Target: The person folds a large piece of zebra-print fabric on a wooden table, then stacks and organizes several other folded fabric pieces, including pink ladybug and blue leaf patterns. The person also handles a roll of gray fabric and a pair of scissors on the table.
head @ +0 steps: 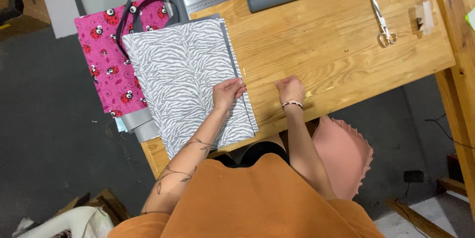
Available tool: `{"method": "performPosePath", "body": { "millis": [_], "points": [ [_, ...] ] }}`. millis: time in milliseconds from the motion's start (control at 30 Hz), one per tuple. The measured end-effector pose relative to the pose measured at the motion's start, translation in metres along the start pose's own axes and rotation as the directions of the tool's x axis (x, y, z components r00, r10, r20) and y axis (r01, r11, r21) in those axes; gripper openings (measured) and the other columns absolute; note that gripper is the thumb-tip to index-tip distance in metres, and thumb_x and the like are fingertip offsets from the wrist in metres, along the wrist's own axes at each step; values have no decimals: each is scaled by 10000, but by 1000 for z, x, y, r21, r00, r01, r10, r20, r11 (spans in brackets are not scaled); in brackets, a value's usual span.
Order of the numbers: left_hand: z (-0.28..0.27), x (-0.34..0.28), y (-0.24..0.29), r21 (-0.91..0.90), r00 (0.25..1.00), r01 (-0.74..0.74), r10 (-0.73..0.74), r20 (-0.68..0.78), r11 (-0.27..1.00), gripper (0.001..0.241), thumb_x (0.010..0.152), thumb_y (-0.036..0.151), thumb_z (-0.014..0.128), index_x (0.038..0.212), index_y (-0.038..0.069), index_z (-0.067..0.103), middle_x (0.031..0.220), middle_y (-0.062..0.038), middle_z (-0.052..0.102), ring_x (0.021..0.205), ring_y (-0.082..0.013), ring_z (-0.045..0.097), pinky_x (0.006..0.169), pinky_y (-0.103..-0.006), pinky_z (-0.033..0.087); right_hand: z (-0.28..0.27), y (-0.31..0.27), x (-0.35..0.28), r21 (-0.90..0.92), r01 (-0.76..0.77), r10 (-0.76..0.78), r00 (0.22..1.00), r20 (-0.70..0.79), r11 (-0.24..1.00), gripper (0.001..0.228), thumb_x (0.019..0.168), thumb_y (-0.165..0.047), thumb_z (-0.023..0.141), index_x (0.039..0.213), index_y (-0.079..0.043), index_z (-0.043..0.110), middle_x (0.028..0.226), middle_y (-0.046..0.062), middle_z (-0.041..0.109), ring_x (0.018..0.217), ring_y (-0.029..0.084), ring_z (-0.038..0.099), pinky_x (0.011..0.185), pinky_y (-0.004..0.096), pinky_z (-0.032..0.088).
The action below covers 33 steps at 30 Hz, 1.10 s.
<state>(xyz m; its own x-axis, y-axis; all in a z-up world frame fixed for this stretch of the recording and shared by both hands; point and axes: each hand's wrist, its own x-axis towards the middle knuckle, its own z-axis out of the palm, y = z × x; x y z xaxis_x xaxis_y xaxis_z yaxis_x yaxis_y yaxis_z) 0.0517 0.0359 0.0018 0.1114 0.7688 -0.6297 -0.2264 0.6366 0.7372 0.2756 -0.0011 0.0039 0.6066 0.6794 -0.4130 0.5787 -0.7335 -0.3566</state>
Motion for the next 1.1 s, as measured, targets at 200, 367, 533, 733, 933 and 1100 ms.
{"method": "performPosePath", "body": {
  "millis": [200, 367, 533, 733, 933, 1100],
  "points": [
    [13, -4, -2, -34, 997, 61, -59, 50, 998, 299, 894, 168, 758, 1152, 28, 698, 1026, -190, 747, 865, -268, 766, 795, -372, 631, 22, -7, 13, -150, 50, -31, 992, 123, 987, 302, 975, -329, 547, 1126, -113, 693, 1134, 164, 677, 1164, 356, 641, 968, 531, 525],
    [3, -16, 5, -40, 997, 70, -70, 11, 997, 272, 903, 192, 746, 1131, 48, 708, 1000, -160, 743, 860, -252, 759, 803, -380, 630, 40, -43, 9, 115, 247, -256, 964, 67, 962, 226, 930, -212, 626, 1078, -51, 683, 1059, 200, 683, 1113, 409, 643, 946, 506, 519],
    [-12, -25, 8, -64, 995, 74, -77, -58, 995, 248, 895, 176, 757, 1108, 55, 724, 996, -158, 736, 854, -245, 753, 806, -389, 637, 54, -88, -2, 309, 306, -331, 943, 31, 901, 177, 918, -205, 690, 1065, -107, 692, 986, 132, 752, 1047, 343, 691, 888, 464, 539],
    [-28, -29, 10, -150, 998, 38, -44, -41, 988, 289, 883, 109, 769, 1146, 4, 709, 1045, -177, 732, 915, -267, 746, 862, -395, 625, 98, -91, 31, 61, 310, -314, 946, 79, 949, 166, 900, -308, 642, 969, -169, 702, 969, 89, 744, 1019, 299, 700, 875, 452, 558],
    [-29, -26, 1, -163, 1000, 11, -13, -12, 987, 316, 872, 46, 768, 1172, -25, 698, 1092, -202, 721, 968, -293, 735, 898, -402, 610, 110, -80, 23, -357, 556, -609, 791, -50, 751, 160, 922, -166, 508, 930, -56, 624, 917, 165, 674, 1006, 353, 659, 969, 442, 459],
    [-15, -25, 4, -174, 999, 40, -40, 4, 984, 333, 835, 16, 805, 1150, -28, 707, 1052, -229, 729, 945, -318, 742, 884, -406, 621, 85, -53, 7, 553, 303, -428, 897, 110, 776, 134, 938, -203, 664, 1051, -132, 677, 901, 47, 755, 740, 152, 696, 704, 298, 533]
  ]
}}
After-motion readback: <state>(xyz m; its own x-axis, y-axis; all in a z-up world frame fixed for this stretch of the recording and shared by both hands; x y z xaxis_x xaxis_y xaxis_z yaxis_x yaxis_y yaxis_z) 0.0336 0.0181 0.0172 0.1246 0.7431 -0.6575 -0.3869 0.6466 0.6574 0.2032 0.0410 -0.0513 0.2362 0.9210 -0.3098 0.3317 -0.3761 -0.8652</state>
